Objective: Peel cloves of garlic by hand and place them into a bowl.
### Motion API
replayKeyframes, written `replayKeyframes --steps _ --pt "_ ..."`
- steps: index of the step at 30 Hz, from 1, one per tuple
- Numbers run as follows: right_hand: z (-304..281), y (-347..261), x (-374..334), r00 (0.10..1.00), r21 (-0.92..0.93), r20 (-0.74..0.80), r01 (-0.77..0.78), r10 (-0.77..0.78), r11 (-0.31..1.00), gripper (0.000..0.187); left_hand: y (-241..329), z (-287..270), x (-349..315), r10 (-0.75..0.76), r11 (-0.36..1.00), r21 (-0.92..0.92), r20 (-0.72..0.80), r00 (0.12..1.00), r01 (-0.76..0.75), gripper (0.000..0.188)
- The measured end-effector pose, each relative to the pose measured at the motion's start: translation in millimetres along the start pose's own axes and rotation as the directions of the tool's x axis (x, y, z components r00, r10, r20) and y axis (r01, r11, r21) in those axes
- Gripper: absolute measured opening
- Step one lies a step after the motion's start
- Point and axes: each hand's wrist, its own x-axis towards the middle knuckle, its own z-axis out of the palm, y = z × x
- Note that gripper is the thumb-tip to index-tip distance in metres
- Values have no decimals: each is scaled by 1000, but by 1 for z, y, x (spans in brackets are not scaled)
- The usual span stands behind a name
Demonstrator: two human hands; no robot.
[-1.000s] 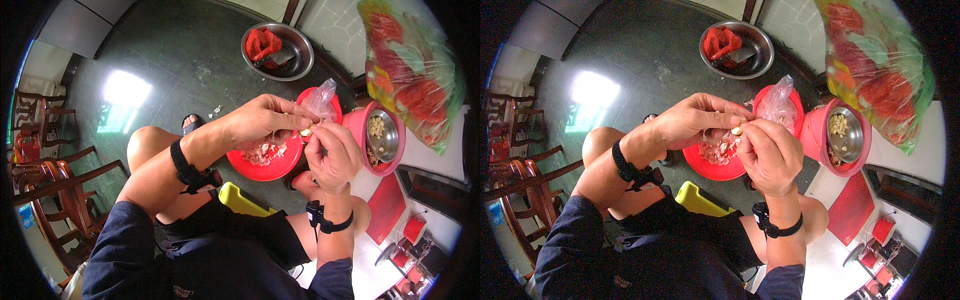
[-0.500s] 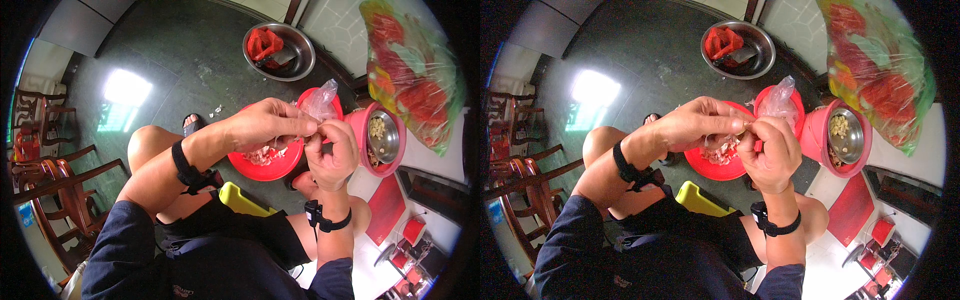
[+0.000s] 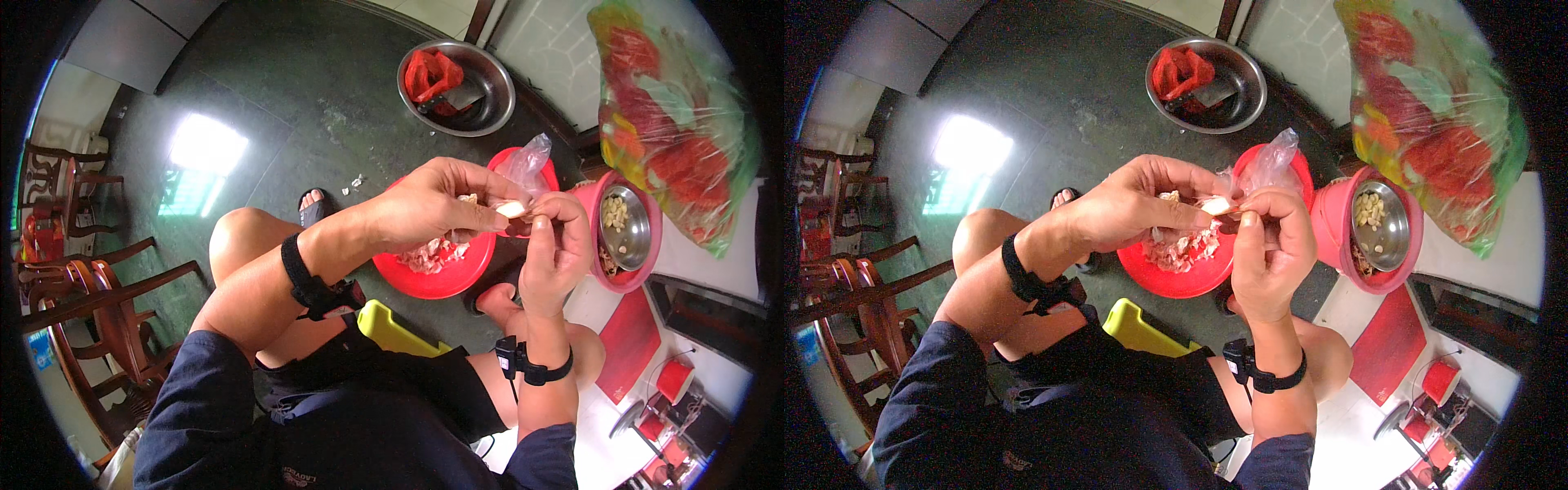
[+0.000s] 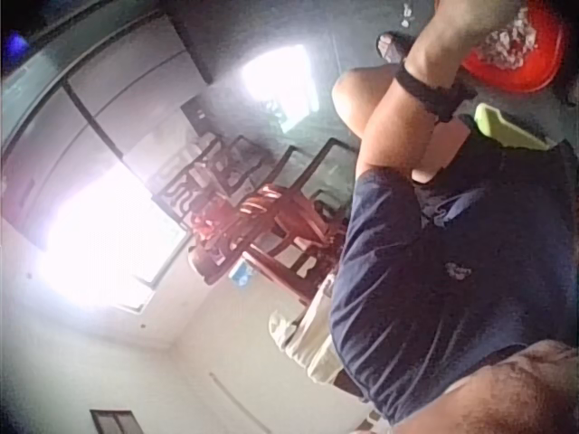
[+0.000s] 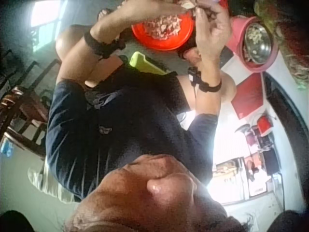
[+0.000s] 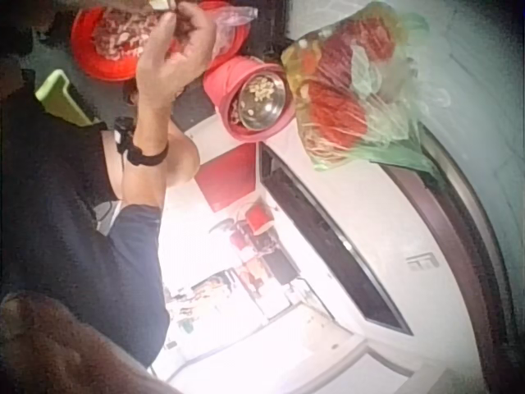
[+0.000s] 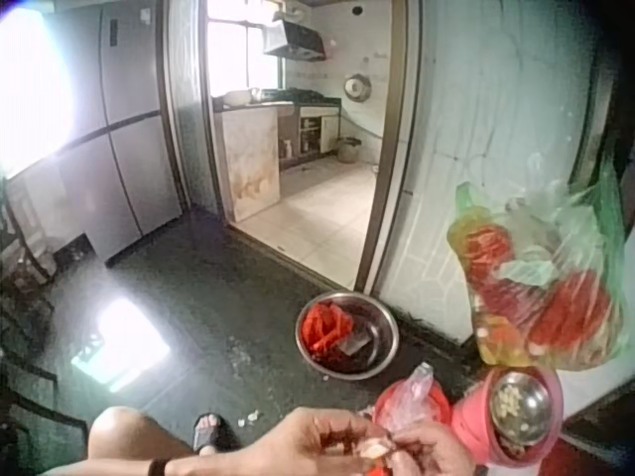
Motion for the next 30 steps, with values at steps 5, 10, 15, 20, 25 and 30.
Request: replayKeyframes --steps 5,10,15,20,25,30 --pt "4 -7 0 965 198 41 -261 259 945 13 -4 1 2 233 943 258 -69 970 -208 35" --pt "-4 -3 6 990 -139 79 -107 119 984 12 -1 3 0 273 891 401 -96 957 -213 34" --pt "-8 -3 6 993 -277 104 -17 47 961 9 -3 7 0 297 867 453 -139 945 -206 30" --pt "-8 -1 3 998 -327 58 -17 38 945 9 -4 7 1 293 864 457 -118 949 -210 28" --pt "-3 0 3 998 -289 35 -37 49 957 7 -8 7 1 267 901 381 -111 957 -207 27" --pt "-1 4 -1 975 -38 14 -221 221 975 6 -12 3 3 265 924 308 -89 960 -227 27"
